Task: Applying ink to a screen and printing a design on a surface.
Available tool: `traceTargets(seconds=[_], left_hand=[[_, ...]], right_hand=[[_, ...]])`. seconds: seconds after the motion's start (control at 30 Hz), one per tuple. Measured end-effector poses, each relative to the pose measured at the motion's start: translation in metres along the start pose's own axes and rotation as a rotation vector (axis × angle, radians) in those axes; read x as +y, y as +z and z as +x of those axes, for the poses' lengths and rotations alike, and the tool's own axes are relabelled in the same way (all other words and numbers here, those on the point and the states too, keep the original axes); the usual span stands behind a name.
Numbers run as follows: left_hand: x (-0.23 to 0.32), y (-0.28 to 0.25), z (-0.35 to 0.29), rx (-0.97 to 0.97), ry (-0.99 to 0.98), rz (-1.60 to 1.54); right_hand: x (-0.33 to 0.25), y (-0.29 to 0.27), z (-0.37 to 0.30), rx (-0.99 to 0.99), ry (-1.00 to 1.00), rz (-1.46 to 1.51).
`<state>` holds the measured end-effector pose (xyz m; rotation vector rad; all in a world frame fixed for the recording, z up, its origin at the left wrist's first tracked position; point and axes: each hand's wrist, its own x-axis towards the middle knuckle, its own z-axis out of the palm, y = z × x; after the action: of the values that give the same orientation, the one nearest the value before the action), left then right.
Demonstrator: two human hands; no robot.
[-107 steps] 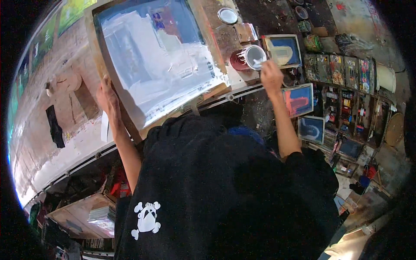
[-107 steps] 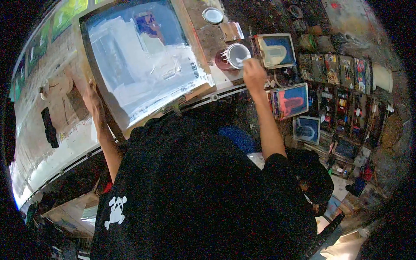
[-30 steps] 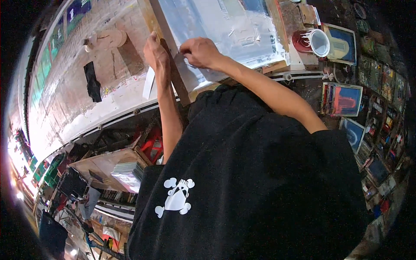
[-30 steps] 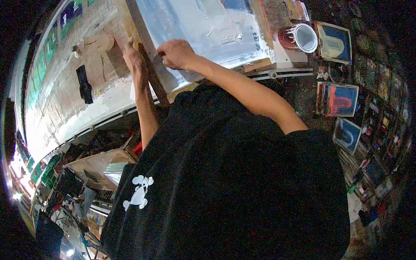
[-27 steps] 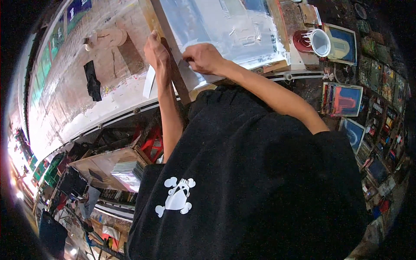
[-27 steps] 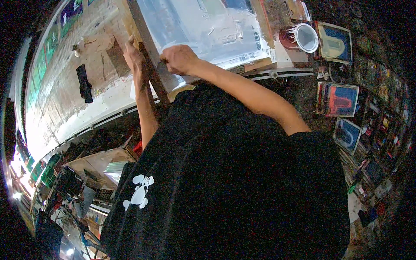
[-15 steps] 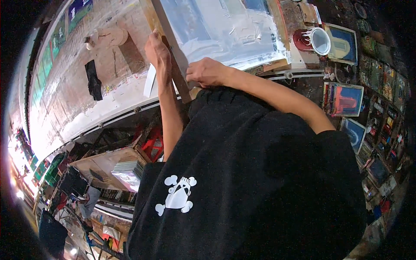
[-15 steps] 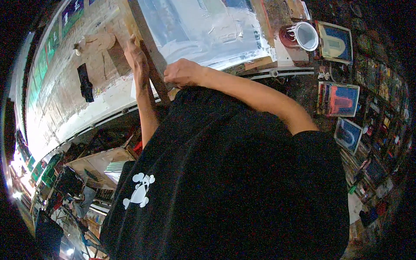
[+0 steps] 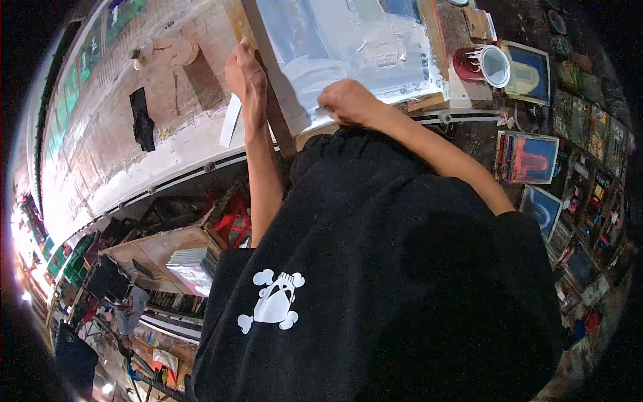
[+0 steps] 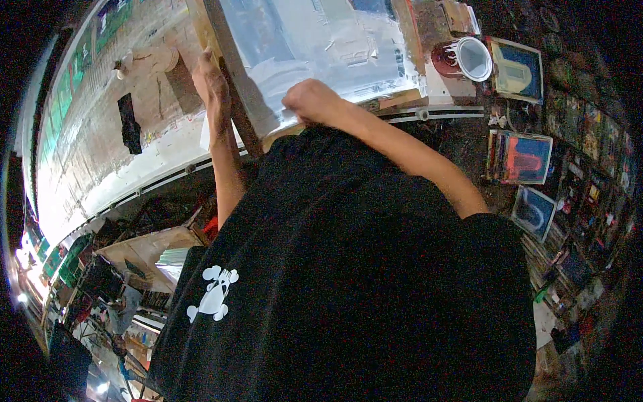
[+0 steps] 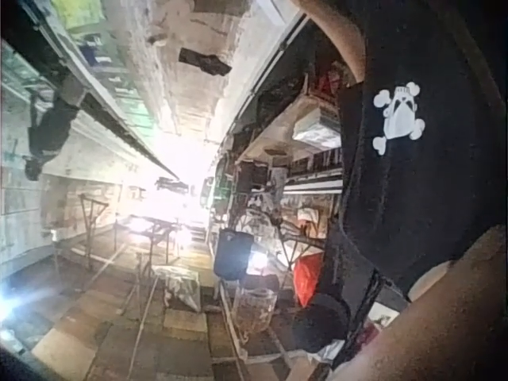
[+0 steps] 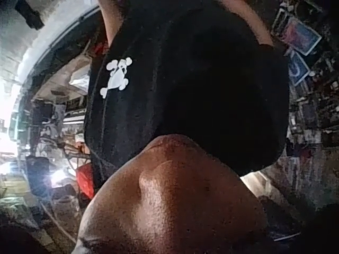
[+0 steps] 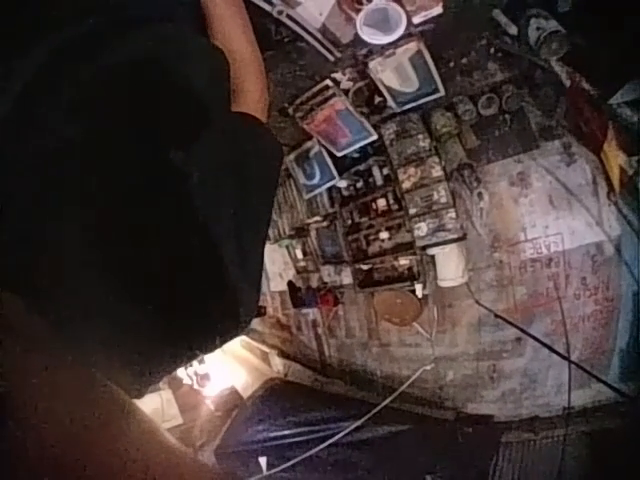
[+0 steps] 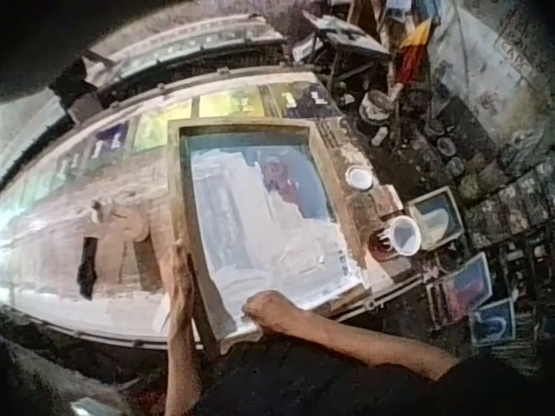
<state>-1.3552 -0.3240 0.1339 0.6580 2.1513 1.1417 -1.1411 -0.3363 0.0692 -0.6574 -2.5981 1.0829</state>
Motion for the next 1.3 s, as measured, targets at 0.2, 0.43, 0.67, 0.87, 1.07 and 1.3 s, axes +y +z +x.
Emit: traceTargets(seconds=[0.2,0.43,0.67,0.87,1.07,1.3], left_hand=[[-0.004,-0.005,0.000,0.036,0.063,0.048],[0.002,-0.005,-0.005,0.046,0.077,0.085],[-0.001,-0.007,-0.004,0.060,0.133,0.100],[0.004,-0.008,-0.004,0.039,0.140,0.088],[0.003,-0.008,-0.005,0.026,0.124,0.059],[0.003,-0.006,-0.006,0.010,0.092,0.006]], right_hand=[[-0.022,0.024,0.025,-0.003,-0.050,-0.004],[-0.030,0.022,0.043,-0.154,-0.008,0.111],[-0.017,-0.014,0.053,-0.315,-0.124,0.347],[0.008,-0.070,0.021,-0.383,0.167,-0.050],[0.025,-0.055,-0.023,-0.153,0.038,-0.151],[0.008,-0.031,-0.010,-0.196,0.131,0.006]])
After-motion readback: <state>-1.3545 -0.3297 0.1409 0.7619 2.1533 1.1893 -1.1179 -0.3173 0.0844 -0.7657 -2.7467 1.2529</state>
